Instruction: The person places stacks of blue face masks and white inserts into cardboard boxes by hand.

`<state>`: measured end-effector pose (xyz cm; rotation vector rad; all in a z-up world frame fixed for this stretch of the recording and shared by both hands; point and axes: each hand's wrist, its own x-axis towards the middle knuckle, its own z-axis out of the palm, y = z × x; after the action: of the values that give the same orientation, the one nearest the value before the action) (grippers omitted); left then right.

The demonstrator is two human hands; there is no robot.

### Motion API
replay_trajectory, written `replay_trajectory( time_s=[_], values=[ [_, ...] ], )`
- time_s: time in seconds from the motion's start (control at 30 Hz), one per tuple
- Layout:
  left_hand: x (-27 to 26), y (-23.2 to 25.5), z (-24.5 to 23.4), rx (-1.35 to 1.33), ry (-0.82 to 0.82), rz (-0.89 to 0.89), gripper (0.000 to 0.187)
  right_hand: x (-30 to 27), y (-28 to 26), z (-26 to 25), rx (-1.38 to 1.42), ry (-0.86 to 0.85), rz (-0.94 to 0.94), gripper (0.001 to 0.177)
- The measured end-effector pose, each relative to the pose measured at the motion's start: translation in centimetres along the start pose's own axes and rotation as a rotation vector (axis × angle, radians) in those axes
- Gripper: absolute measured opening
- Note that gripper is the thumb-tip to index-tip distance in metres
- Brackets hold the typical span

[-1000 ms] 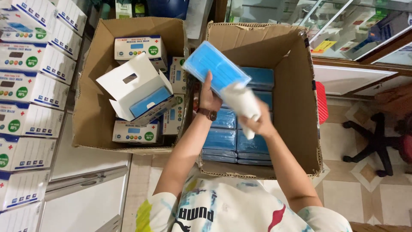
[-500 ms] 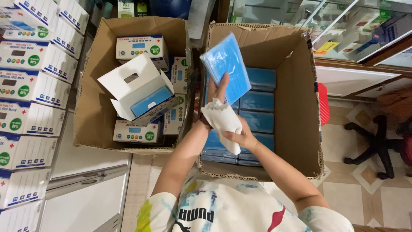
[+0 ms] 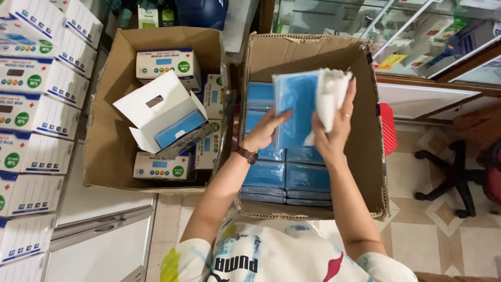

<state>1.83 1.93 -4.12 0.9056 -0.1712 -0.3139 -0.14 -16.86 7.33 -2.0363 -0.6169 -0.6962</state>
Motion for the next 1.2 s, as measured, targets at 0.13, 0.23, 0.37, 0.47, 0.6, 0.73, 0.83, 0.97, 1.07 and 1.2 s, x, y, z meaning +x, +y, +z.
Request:
replay_trajectory(
  time_s=[0.13, 0.23, 0.37, 0.47, 0.6, 0.73, 0.83, 0.97, 1.07, 1.2],
  values=[
    [-0.8, 1.1, 1.4, 0.008, -0.161, -0.031, 0.091, -0.1, 2.5, 2.8, -0.183, -0.126, -0.157, 0.067],
    [-0.4, 0.5, 0.1, -0.126, -0.148, 0.029, 0.095, -0.7, 2.6, 4.5, -0.159, -0.16, -0.232, 0.069],
    [-0.8, 1.1, -0.7, -0.316, -0.048, 0.103, 0.083, -1.2, 0.9, 4.7, -0.207, -0.297, -0.269, 0.073],
    [-1.1, 1.7, -1.0, -0.376, 0.023, 0.159, 0.072, -2.1, 0.5, 4.5, -0.161, -0.35, -0.295, 0.072],
    [-0.9, 1.8, -1.8, -0.38, 0.101, 0.256, 0.063, -2.9, 0.2, 4.3, -0.146, -0.379, -0.347, 0.076],
    [-0.8, 3.6, -1.4, -0.482, 0.172, 0.23, 0.07, -4.1, 1.3, 4.6, -0.169, -0.431, -0.397, 0.084],
    [-1.3, 4.6, -1.7, -0.255, 0.323, 0.434, 0.076, -5.2, 2.4, 4.8, -0.209, -0.429, -0.397, 0.086],
    [-4.2, 9.3, -4.2, 0.029, 0.39, 0.436, 0.08, -5.6, 3.0, 4.8, -0.079, -0.515, -0.245, 0.086],
    [-7.9, 14.5, -6.1, 0.398, 0.456, 0.449, 0.071, -5.2, 3.1, 4.6, -0.06, -0.492, -0.195, 0.08],
    [-12.6, 21.8, -8.2, 0.983, 0.628, 0.352, 0.053, -4.7, 2.6, 4.3, -0.041, -0.452, -0.159, 0.071]
  ],
)
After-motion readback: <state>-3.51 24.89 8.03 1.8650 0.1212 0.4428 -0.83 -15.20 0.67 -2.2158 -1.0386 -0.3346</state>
